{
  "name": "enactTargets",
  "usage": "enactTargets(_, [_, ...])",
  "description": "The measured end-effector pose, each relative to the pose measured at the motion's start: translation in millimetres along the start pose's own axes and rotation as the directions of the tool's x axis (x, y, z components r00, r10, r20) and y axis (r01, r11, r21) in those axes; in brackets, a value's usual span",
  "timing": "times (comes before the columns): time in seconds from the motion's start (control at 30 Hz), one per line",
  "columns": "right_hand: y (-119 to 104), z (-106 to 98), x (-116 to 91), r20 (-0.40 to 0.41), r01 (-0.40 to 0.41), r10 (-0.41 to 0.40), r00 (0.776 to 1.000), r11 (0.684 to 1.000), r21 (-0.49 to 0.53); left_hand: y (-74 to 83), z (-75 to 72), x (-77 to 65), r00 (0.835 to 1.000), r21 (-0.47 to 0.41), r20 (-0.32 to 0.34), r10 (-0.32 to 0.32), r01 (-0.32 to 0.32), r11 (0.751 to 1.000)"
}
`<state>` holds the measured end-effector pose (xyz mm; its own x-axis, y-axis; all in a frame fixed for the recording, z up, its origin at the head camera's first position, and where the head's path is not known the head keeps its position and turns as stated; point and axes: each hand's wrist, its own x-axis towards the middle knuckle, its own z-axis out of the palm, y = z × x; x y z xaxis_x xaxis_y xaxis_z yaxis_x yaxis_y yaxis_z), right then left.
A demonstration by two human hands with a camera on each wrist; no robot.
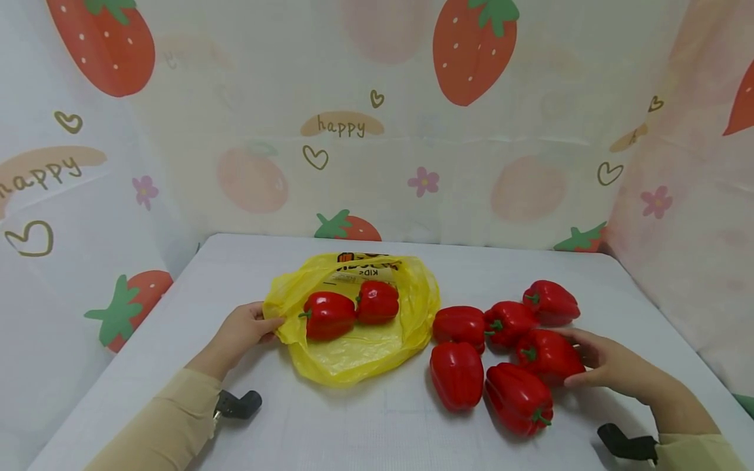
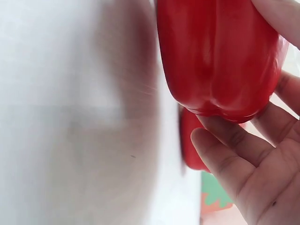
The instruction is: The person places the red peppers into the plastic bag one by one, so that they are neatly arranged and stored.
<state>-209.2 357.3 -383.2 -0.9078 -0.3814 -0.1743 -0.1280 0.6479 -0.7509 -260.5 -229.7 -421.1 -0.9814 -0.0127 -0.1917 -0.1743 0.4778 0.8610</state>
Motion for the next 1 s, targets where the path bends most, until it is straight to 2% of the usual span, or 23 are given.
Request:
enactTargets(0.23, [-11.1,-13.1,-8.3,-0.029,-0.006,0.005,1.000,1.000,-0.023,0.6,-0.3,-0.7,1.000,0.001,-0.001,-0.008,0.008,1.000])
enactTargets(0.5, [-21.3,-20.8,-6.1,-0.051,0.088,-0.090,0.995,0.995,-0.039,2.4,-1.0,-2.5,1.000,0.012,0.004,-0.014,0.014,1.000])
enactTargets(0.77, [-37.7,-18.9,9.6,-0.058,0.196,-0.202,0.978,0.977,-0.089,3.8,-2.3,-3.4,1.000,0.003,0.008,-0.001,0.001,1.000])
enactTargets(1.0, [-56.0,-16.8,30.8,-0.011,0.273,-0.274,0.962,0.961,-0.050,4.2,-2.8,-3.4,1.000,0.006,0.005,-0.004,0.004,1.000])
